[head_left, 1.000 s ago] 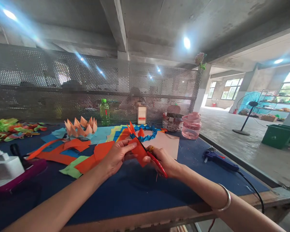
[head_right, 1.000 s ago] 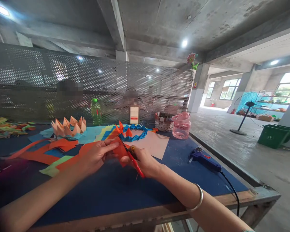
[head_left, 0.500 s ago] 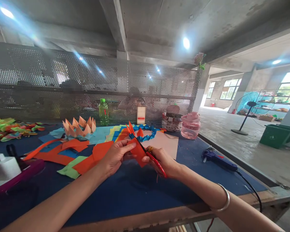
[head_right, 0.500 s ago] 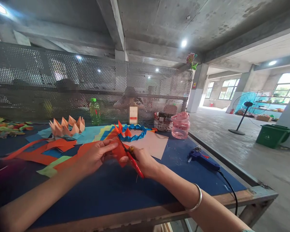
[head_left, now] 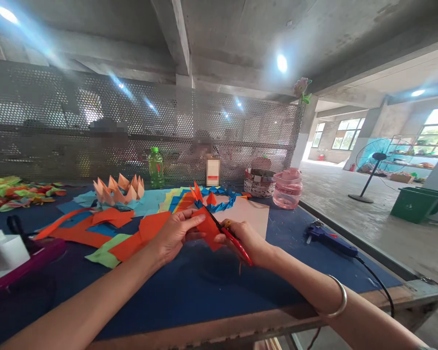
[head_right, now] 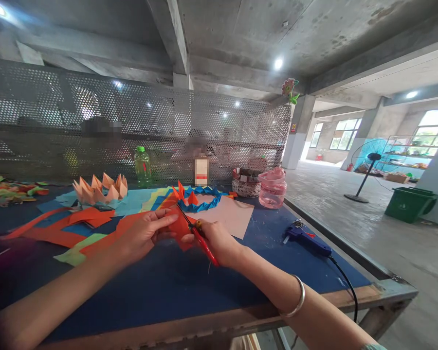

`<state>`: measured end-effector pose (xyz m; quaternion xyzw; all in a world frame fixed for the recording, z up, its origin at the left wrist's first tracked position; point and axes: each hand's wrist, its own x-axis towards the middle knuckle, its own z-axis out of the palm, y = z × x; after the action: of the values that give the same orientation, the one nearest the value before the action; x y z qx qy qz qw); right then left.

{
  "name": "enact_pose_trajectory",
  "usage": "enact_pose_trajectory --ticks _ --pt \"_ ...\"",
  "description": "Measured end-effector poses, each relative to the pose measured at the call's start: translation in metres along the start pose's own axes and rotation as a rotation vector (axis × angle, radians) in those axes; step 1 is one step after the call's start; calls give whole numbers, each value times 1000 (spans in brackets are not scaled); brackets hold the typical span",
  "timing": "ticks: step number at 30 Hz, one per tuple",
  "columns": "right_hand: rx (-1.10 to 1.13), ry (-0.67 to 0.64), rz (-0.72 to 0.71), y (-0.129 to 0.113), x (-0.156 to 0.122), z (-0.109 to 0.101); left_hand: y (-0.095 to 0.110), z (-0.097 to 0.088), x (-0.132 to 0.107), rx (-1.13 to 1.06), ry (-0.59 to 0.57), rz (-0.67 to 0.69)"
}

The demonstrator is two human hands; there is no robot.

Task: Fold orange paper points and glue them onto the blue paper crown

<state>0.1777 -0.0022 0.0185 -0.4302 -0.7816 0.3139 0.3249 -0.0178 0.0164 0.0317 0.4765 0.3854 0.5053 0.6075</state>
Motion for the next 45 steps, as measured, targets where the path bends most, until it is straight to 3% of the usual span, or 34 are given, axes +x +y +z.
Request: enact_pose_trajectory --ticks 10,18,45 --pt "-184 -11 -109 2 0 -3 1 0 -3 6 -8 -15" --pt "-150 -28 -174 0 -4 -4 4 4 -3 0 -8 -28" --pt "-198 -12 -156 0 -3 -5 0 2 -3 38 -67 -12"
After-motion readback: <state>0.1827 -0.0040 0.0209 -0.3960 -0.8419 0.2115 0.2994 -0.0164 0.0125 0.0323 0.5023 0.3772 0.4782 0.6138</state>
